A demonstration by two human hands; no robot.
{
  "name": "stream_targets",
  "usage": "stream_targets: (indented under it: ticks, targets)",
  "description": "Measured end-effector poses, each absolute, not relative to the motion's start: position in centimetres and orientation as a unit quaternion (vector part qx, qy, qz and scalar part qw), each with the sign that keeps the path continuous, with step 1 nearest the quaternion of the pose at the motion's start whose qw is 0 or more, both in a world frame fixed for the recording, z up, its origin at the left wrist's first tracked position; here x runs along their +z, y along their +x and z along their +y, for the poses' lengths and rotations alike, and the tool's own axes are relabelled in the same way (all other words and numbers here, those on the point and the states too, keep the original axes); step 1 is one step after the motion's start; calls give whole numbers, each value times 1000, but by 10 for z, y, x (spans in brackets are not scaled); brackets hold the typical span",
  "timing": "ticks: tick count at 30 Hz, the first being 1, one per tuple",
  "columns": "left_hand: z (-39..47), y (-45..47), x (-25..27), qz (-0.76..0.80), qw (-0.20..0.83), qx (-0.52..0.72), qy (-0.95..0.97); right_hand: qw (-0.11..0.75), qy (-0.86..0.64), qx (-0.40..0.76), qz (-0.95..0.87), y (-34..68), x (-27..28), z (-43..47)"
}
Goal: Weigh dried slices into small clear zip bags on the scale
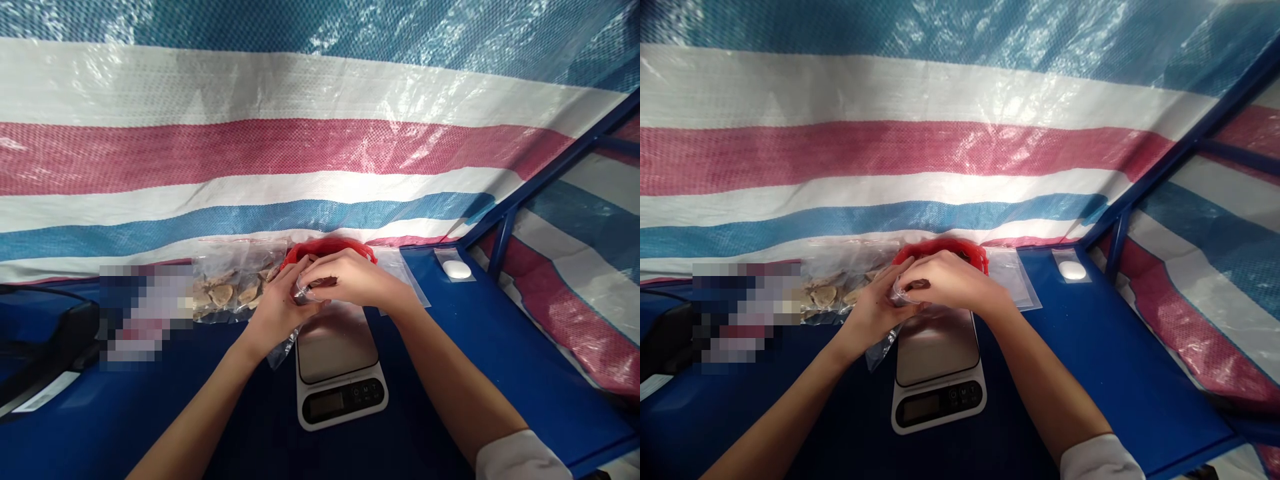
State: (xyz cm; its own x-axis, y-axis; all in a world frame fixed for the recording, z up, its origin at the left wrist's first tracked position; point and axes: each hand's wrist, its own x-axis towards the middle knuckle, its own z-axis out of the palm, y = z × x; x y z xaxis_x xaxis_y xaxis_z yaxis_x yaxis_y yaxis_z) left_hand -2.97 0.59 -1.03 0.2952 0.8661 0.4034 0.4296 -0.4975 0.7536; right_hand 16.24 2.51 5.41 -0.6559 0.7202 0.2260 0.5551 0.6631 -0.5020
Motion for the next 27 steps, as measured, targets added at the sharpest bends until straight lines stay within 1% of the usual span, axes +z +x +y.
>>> stream_targets:
  ticks: [3,6,10,13,19,24,27]
  targets:
    - [6,-29,-11,441,266,418,748,235,-309,251,-887,169,54,28]
    - [6,-30,-10,457,273,424,733,261,-312,290,-866,179,54,33]
    - [6,-33,-6,474,275,428,719,273,-349,262,-857,194,54,42]
    - [6,-35,-2,469,278,432,718,243,-397,239,-852,206,50,50]
    - [6,-38,2,469,281,428,720,125,-478,204,-845,216,32,64]
    - [7,-39,-2,461,281,431,723,80,-457,171,-870,203,21,66]
    - [7,-38,-2,458,281,431,724,67,-452,150,-877,195,20,62]
